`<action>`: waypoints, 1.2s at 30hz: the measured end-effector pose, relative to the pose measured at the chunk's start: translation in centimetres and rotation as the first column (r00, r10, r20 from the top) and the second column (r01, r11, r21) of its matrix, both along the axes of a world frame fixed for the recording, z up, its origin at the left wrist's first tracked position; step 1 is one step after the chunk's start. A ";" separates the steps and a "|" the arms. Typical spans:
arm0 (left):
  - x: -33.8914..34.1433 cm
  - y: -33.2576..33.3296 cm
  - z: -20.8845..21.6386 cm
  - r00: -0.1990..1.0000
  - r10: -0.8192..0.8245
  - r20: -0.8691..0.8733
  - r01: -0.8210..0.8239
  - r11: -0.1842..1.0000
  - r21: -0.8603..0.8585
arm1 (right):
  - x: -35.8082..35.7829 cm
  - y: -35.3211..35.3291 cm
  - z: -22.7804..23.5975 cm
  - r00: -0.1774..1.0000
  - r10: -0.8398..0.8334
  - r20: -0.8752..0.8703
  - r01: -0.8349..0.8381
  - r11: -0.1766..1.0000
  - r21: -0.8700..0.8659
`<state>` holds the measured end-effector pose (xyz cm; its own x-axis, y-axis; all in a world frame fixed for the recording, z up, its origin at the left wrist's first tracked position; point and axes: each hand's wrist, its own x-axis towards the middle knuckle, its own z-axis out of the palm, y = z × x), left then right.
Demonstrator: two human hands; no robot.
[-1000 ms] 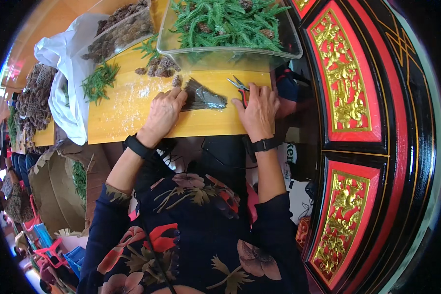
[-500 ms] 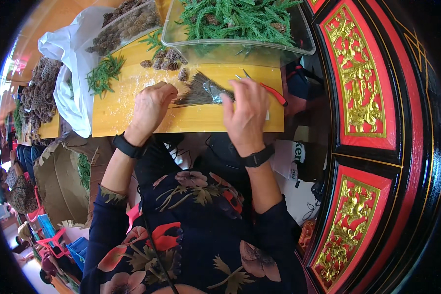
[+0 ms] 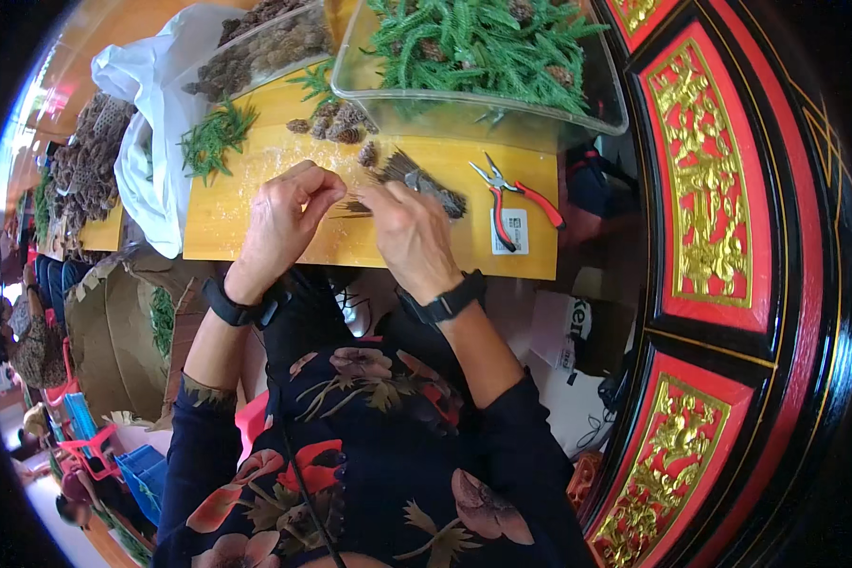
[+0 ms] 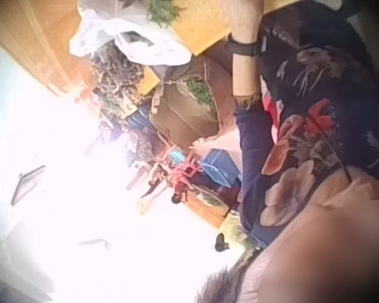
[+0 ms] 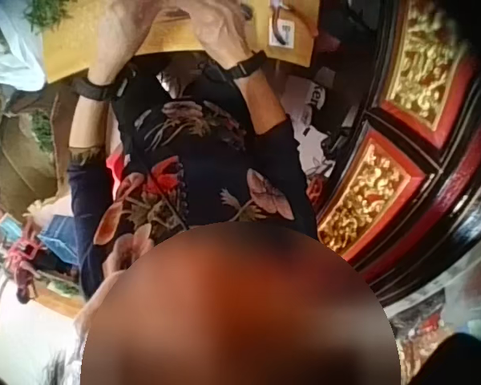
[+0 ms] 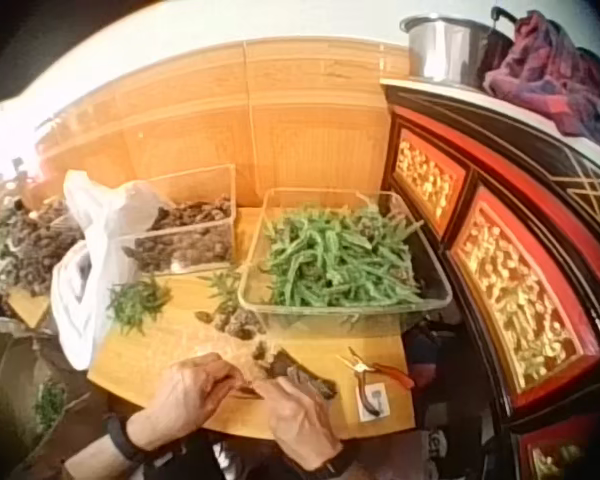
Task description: The person is using scissors to trim small evergreen branches and prepare seed pods on a production workbench.
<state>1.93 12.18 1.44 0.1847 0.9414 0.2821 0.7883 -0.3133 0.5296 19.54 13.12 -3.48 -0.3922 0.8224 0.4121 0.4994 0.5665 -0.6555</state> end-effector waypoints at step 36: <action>-3.2 -17.1 -1.9 0.459 0.222 0.860 -0.258 0.960 -0.110 | -6.1 -10.6 2.5 0.941 -0.081 -0.329 -0.056 0.920 -0.387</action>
